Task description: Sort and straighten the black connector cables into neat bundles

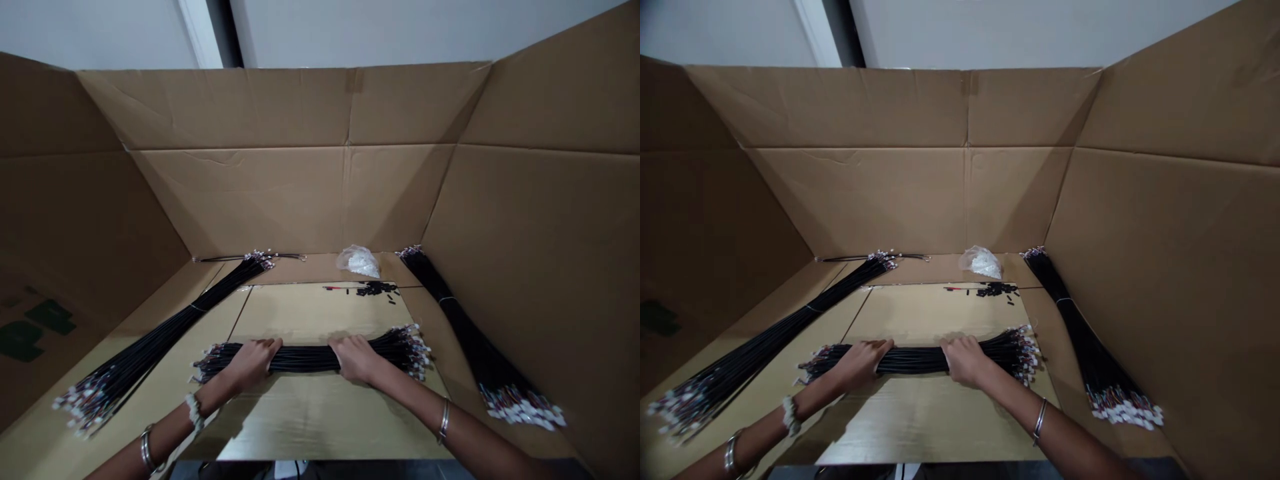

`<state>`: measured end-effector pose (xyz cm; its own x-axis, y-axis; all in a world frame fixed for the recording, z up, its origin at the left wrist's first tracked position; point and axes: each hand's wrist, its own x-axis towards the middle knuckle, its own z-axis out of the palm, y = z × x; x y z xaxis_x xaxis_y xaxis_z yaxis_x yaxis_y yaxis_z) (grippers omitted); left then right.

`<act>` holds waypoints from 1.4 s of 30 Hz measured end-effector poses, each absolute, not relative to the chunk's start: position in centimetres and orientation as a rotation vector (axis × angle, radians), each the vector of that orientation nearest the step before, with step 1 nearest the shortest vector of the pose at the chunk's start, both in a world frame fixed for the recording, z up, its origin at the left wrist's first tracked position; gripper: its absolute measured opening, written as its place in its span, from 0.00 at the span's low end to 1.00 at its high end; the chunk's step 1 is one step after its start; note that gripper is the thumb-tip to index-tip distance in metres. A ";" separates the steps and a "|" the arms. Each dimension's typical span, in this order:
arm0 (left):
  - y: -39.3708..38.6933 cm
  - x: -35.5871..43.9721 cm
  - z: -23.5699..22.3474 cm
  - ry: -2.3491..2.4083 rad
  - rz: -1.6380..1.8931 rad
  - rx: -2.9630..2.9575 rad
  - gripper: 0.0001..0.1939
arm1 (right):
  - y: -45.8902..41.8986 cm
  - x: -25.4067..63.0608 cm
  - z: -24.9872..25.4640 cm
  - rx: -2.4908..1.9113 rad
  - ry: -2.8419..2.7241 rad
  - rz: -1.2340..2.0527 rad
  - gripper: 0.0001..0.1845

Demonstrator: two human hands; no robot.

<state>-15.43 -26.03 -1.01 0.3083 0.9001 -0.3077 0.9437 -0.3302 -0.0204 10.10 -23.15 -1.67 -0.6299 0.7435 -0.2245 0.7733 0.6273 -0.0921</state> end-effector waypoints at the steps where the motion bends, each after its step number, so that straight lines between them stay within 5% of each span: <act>1: -26.0 -15.5 -1.0 1.717 -0.399 2.398 0.18 | -23.2 10.4 -1.8 1.269 2.678 -0.255 0.23; 13: -26.5 -15.9 2.2 1.796 -0.455 2.415 0.19 | -23.4 14.0 -0.6 1.257 2.739 -0.192 0.27; 28: -26.8 -15.2 -0.7 1.838 -0.373 2.350 0.18 | -23.0 13.4 -1.3 1.204 2.668 -0.314 0.28; 39: -26.4 -6.9 -2.1 1.679 -0.338 2.411 0.27 | -23.8 12.7 -1.8 1.232 2.740 -0.316 0.21; 42: -26.2 -6.6 -2.1 1.680 -0.345 2.394 0.26 | -23.5 15.6 -1.0 1.235 2.899 -0.498 0.30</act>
